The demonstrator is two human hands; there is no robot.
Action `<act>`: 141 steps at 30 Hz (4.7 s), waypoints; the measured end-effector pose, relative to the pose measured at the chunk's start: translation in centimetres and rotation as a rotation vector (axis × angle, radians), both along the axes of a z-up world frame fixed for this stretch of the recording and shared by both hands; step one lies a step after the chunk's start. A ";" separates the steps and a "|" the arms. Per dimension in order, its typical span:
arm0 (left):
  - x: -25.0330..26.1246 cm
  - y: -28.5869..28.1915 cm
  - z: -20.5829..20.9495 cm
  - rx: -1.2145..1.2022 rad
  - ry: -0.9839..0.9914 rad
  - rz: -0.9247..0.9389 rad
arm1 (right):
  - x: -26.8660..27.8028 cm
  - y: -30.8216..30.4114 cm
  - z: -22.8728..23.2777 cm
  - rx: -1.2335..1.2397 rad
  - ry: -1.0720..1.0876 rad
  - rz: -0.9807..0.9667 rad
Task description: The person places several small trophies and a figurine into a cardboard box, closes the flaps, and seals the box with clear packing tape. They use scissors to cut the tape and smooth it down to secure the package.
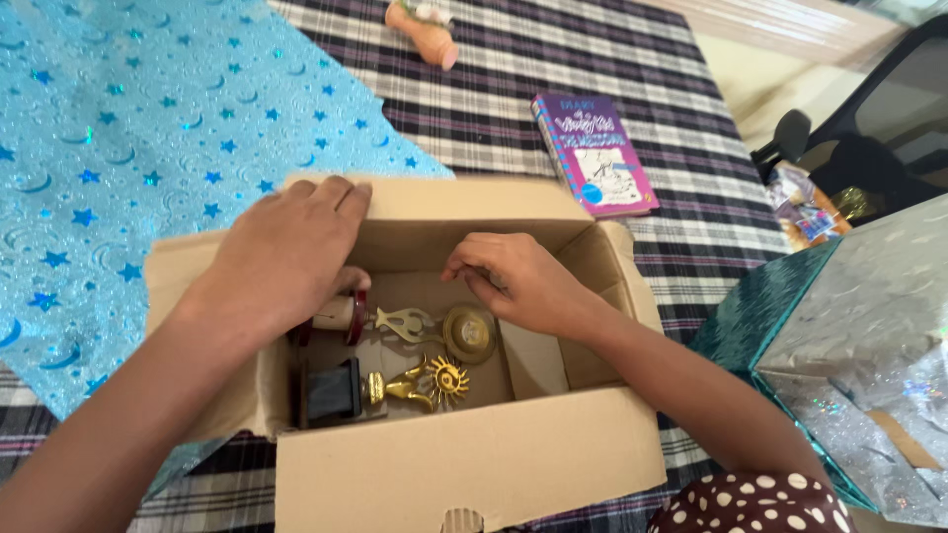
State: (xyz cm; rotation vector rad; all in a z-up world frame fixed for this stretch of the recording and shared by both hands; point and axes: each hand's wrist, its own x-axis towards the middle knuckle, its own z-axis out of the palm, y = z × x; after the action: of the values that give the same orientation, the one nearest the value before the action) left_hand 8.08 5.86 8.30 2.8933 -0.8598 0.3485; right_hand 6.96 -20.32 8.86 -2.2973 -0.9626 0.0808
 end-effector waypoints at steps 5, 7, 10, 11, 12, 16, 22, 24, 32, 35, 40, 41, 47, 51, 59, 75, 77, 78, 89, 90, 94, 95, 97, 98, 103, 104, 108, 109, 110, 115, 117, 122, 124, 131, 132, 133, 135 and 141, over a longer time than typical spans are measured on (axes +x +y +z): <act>1.2 -0.9 -2.1 -0.002 -0.143 0.054 | 0.2 -0.3 3.8 0.164 -0.010 -0.086; 1.2 -0.9 -3.1 -0.019 -0.141 0.074 | 3.8 -1.5 4.8 0.107 0.143 -0.164; 1.6 -1.0 -4.1 -0.018 -0.135 0.093 | 12.6 -2.9 3.5 -0.217 0.101 -0.205; 1.9 -0.9 -4.2 -0.013 -0.136 0.100 | 16.1 -3.1 2.2 -0.307 0.037 -0.225; 1.9 -0.8 -4.3 -0.015 -0.134 0.095 | 19.5 -3.2 0.5 -0.490 -0.102 -0.242; 1.5 -0.8 -4.5 -0.046 -0.136 0.097 | 31.9 -4.0 -6.3 -0.803 -0.203 -0.197; 2.0 -1.2 -5.3 -0.008 -0.116 0.100 | 40.3 -3.9 -11.1 -0.721 -0.163 -0.382; 2.1 -1.1 -5.4 -0.013 -0.129 0.098 | 41.2 -2.9 -11.4 -0.689 -0.092 -0.444; 3.8 -1.3 -7.2 0.098 0.052 0.132 | 44.0 -1.5 -15.0 -0.715 0.129 -0.454; 4.5 -1.4 -8.0 0.093 0.036 0.141 | 43.9 -2.4 -14.6 -0.707 0.027 -0.389; 5.2 -1.2 -9.3 0.063 0.019 0.117 | 42.5 -3.1 -12.5 -0.673 0.080 -0.399; 5.4 -1.1 -9.2 0.085 0.052 0.106 | 42.3 -3.1 -11.9 -0.686 0.115 -0.401; 5.2 -1.1 -8.6 0.123 0.083 0.140 | 41.6 -3.4 -12.6 -0.522 0.279 -0.433; 4.8 -1.0 -8.0 0.097 0.069 0.135 | 42.5 -2.6 -14.4 -0.265 0.299 -0.450; 4.4 -1.1 -7.2 0.025 0.071 0.167 | 40.8 -0.6 -12.6 -0.164 0.093 -0.393; 1.8 -0.4 -3.9 -0.027 -0.078 0.083 | 14.7 -0.7 11.4 0.100 0.222 0.025; 1.7 -0.3 -3.7 -0.032 -0.087 0.097 | 9.6 -2.1 13.1 -0.094 0.033 0.064; 1.6 -0.3 -3.6 -0.034 -0.075 0.102 | 7.3 -2.5 13.7 -0.202 -0.087 0.034; 1.0 0.0 -3.3 -0.124 -0.182 0.074 | -6.1 -5.5 9.0 -0.322 -0.024 -0.113; 1.0 0.0 -3.2 -0.122 -0.179 0.071 | -6.3 -5.4 7.8 -0.328 -0.085 -0.162; 0.6 0.2 -3.1 -0.132 -0.178 0.081 | -6.4 -4.7 3.9 -0.567 0.141 -0.428; 0.5 0.2 -3.0 -0.138 -0.181 0.083 | -6.2 -4.6 3.2 -0.591 0.170 -0.450; 0.5 0.1 -2.8 -0.149 -0.179 0.092 | -5.9 -4.5 2.4 -0.597 0.191 -0.464; 0.5 0.1 -2.7 -0.156 -0.177 0.095 | -5.9 -4.4 1.9 -0.578 0.183 -0.456; 0.7 0.2 -3.0 -0.195 -0.179 0.079 | -6.2 -4.6 0.8 -0.628 0.224 -0.475; 0.6 0.2 -3.1 -0.182 -0.163 0.085 | -6.2 -4.7 0.7 -0.611 0.173 -0.481; 0.9 0.5 -3.3 -0.245 -0.082 0.083 | -6.3 -4.5 0.9 -0.552 -0.009 -0.535; 0.9 0.9 -3.4 -0.303 -0.057 0.055 | -6.4 -4.7 1.1 -0.478 -0.089 -0.534; 1.0 1.5 -3.6 -0.361 -0.031 0.027 | -6.5 -5.1 1.5 -0.404 -0.168 -0.531; 1.9 8.0 -2.5 -0.216 0.051 0.104 | -6.8 -9.0 3.8 -0.198 -0.196 -0.744; 1.9 10.1 -2.1 -0.237 0.505 0.446 | -6.2 -11.1 4.1 -0.196 -0.454 -0.624; 1.6 11.6 -0.7 -0.222 0.640 0.528 | -4.8 -13.5 3.0 -0.350 -0.078 -0.961; 0.9 11.7 -0.1 -0.272 0.566 0.527 | -4.8 -13.8 3.0 -0.355 0.083 -1.064; -0.6 11.6 1.4 -0.808 0.476 0.243 | -7.1 -14.6 5.1 0.012 -0.009 -0.998; -0.6 11.4 1.7 -0.922 0.538 0.145 | -7.4 -14.6 5.2 0.107 -0.015 -0.935; -0.6 11.0 1.8 -0.875 0.511 -0.042 | -7.6 -14.5 5.3 0.192 0.019 -0.795; -0.9 9.6 2.1 -0.765 0.447 -0.410 | -7.9 -14.4 5.4 0.356 0.088 -0.512; -1.3 4.5 1.7 -0.160 0.546 0.239 | -5.9 -12.2 3.2 -0.111 0.000 -0.157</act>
State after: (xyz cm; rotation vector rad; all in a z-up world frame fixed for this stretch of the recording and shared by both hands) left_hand 6.77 10.38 9.95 2.7196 -0.3788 -0.3327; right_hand 1.06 -32.55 12.02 -2.4667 -0.7927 0.0702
